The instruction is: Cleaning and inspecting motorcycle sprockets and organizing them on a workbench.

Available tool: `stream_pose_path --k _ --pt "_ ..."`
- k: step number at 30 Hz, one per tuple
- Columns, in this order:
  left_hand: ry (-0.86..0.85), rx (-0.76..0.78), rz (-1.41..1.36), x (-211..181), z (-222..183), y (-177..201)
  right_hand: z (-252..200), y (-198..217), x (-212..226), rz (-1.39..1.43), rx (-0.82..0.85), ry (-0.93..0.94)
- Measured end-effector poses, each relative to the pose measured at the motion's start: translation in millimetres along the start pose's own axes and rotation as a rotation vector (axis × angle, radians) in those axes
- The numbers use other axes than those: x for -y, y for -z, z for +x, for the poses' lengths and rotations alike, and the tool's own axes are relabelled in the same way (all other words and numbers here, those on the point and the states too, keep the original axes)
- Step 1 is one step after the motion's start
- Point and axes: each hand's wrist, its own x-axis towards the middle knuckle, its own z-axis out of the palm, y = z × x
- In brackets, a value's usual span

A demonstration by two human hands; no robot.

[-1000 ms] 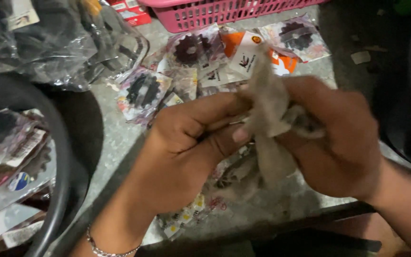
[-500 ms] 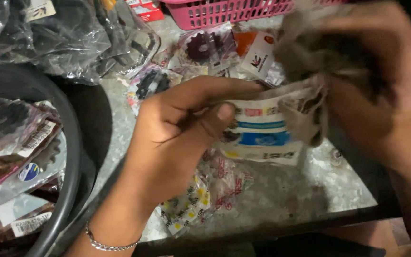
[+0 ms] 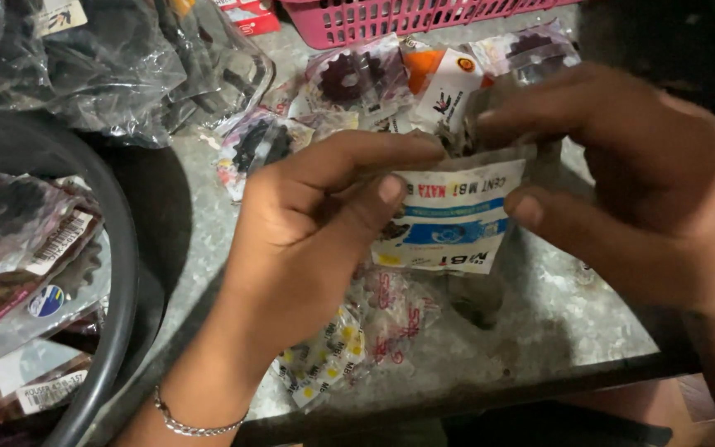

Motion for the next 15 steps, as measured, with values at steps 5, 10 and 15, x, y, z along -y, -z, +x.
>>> stream_pose_path --k 5,10,15 --pt "-0.152 0.046 0.412 -6.8 0.4 -4.7 4.0 -2.1 -13.7 -0.22 0.188 0.077" --pt "-0.303 -0.098 0.505 -7.2 -3.5 -2.3 -0.3 -3.7 -11.1 -0.243 0.236 -0.044" --pt "-0.313 -0.41 0.454 -10.2 -8.7 3.9 -6.0 3.0 -18.0 -0.179 0.246 0.1"
